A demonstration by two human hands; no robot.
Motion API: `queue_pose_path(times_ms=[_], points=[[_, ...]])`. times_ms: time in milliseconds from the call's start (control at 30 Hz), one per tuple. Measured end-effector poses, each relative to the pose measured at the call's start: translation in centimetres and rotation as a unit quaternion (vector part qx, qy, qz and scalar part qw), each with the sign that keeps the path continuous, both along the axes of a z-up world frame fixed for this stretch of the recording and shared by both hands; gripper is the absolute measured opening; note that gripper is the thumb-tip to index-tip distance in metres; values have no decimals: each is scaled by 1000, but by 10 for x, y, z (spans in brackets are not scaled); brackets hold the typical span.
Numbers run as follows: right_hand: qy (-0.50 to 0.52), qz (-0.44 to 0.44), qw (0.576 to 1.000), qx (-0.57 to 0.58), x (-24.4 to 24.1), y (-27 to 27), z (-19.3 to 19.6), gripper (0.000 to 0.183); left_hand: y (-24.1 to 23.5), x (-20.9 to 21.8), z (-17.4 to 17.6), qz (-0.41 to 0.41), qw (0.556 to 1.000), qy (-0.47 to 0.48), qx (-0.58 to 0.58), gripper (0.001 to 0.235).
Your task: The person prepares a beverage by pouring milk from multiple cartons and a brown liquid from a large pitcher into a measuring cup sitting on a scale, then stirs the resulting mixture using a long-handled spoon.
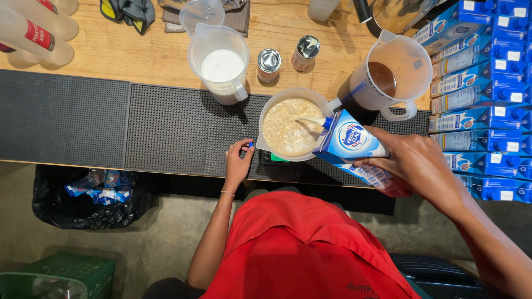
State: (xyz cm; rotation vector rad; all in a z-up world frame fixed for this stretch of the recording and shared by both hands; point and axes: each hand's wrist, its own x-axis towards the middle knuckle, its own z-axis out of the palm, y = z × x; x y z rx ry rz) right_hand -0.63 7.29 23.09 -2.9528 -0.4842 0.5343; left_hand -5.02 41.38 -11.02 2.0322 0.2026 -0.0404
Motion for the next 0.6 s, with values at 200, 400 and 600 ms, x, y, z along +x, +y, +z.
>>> queue_pose_path(times_ms=[200, 400, 600], points=[[-16, -23, 999, 20, -4, -2, -4, 74, 0, 0, 1, 0, 1000, 4, -2, 23], [-18, -27, 998, 48, -5, -6, -11, 78, 0, 0, 4, 0, 1000, 6, -4, 22], [16, -28, 999, -14, -2, -3, -9, 75, -1, 0, 3, 1, 1000, 10, 0, 22]])
